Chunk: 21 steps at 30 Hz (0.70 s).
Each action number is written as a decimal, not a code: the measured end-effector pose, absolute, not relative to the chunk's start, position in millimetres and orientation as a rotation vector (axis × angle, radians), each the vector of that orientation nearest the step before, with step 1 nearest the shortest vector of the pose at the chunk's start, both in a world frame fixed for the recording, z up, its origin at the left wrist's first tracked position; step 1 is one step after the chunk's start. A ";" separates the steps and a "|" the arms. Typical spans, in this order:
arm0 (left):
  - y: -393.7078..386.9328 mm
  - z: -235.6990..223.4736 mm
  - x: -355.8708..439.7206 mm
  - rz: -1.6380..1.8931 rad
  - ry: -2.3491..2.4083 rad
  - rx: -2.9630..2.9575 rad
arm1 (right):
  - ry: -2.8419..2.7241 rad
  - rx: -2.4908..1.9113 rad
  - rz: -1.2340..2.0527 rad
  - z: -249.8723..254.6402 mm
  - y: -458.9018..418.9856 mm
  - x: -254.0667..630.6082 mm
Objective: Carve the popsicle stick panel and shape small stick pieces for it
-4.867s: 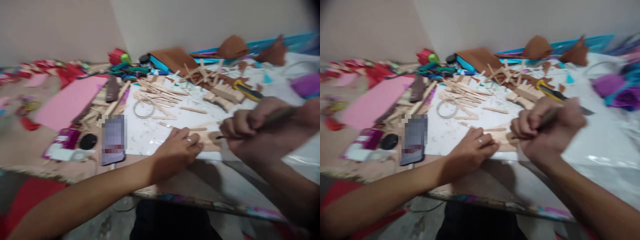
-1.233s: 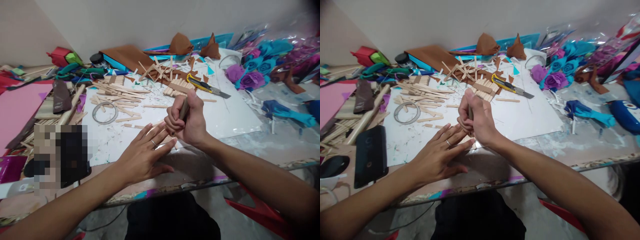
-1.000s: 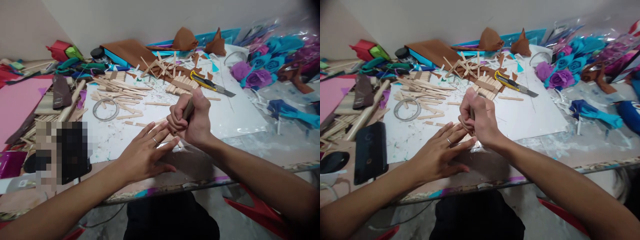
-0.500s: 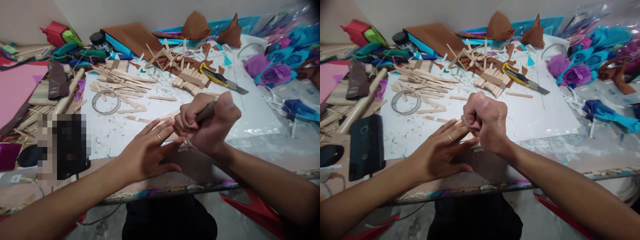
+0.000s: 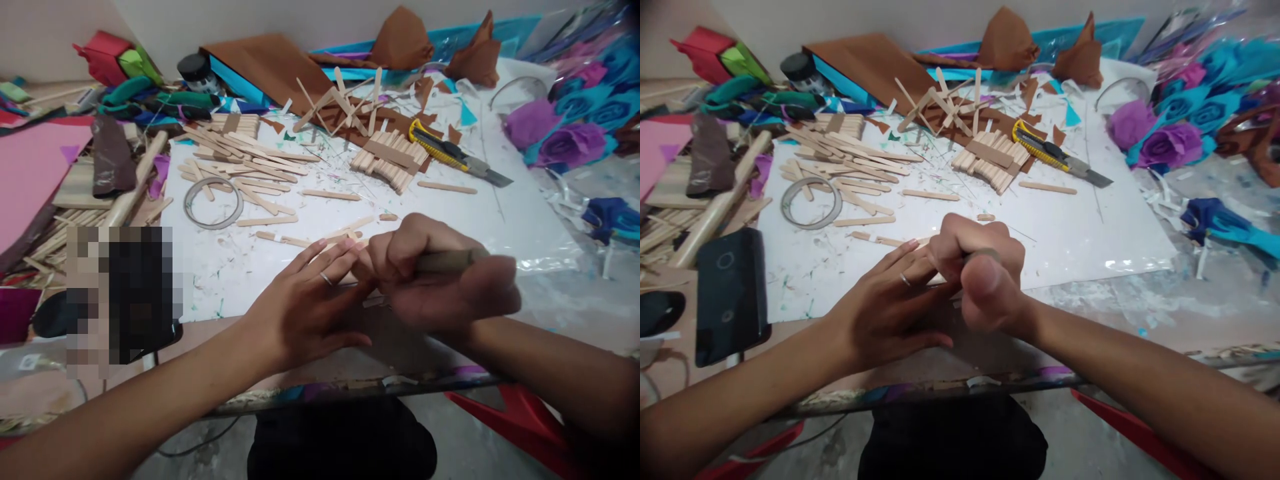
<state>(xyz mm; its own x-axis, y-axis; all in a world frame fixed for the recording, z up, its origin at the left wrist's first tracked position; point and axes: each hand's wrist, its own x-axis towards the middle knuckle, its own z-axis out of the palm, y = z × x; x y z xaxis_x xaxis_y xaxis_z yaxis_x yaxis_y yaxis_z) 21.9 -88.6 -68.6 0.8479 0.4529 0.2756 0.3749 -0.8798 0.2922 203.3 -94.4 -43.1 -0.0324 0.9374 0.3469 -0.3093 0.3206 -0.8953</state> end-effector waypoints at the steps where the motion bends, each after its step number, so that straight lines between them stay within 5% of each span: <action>1: -88.5 -68.6 22.0 0.499 0.627 2.792 | -1.211 -0.687 1.119 -45.8 -94.8 202.8; 10: -90.9 -64.7 26.1 0.472 0.655 2.804 | -0.997 -0.582 1.309 -40.8 -80.7 198.4; 21: -91.3 -66.5 25.4 0.637 0.603 2.837 | -1.005 -0.594 1.152 -1.2 -77.4 202.6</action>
<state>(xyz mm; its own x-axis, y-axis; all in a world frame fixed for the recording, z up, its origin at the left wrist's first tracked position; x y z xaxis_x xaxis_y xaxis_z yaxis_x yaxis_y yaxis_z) 25.4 -91.3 -66.5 0.8270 0.4216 0.3719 0.3481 -0.9035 0.2500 202.6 -77.4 -1.2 0.0713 0.9380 0.3393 -0.4635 0.3324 -0.8214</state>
